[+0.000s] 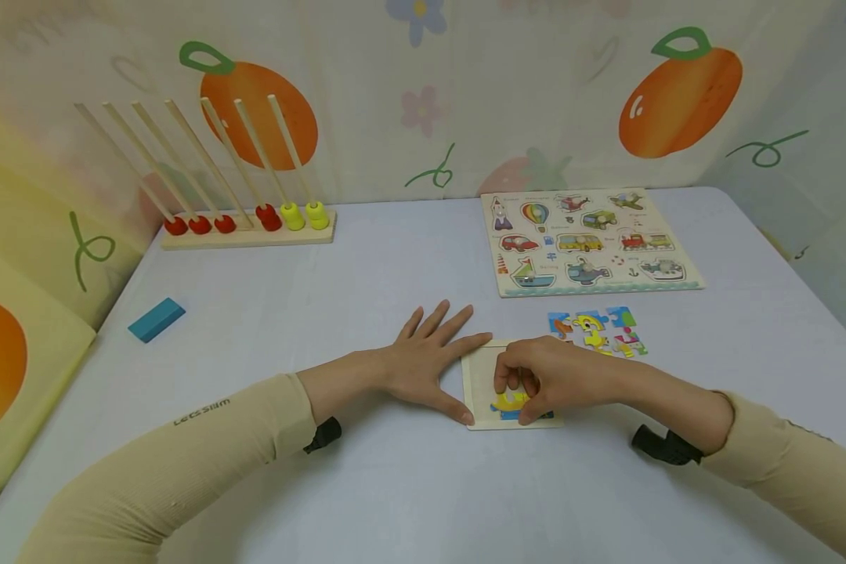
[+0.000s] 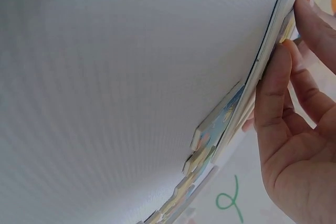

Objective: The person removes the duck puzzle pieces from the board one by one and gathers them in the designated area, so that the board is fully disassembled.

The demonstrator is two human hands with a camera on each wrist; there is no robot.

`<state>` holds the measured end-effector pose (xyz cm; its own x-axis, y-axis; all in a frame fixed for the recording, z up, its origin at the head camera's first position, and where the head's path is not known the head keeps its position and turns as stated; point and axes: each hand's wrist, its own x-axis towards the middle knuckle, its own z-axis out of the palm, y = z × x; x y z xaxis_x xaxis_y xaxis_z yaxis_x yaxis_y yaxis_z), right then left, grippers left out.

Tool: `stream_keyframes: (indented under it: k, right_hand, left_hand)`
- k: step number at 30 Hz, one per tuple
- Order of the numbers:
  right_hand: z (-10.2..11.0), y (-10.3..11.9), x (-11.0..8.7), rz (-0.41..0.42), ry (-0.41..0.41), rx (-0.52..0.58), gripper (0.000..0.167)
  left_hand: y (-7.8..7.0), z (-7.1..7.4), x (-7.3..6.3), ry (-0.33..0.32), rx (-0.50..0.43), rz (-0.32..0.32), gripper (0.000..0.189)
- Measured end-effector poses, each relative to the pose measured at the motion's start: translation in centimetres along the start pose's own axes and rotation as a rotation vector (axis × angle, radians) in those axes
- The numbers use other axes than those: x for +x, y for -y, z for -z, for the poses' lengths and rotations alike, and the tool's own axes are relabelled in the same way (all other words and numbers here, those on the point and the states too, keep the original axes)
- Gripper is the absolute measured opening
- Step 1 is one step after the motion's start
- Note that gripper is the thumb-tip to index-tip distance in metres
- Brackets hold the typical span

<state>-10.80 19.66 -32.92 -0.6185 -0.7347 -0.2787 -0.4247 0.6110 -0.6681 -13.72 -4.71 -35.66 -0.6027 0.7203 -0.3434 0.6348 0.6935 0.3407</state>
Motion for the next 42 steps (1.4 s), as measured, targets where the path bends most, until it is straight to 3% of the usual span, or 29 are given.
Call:
stream_keyframes:
  k: [21,42]
  right_hand:
    - [-0.2,0.09,0.18,-0.036,0.01,0.0,0.031]
    - [0.02,0.41,0.04,0.011,-0.027,-0.012,0.024]
  left_hand:
    - [0.09,-0.06,0.05,-0.006,0.0,-0.012,0.107]
    - [0.05,0.03,0.01,0.009,-0.004,-0.003,0.108]
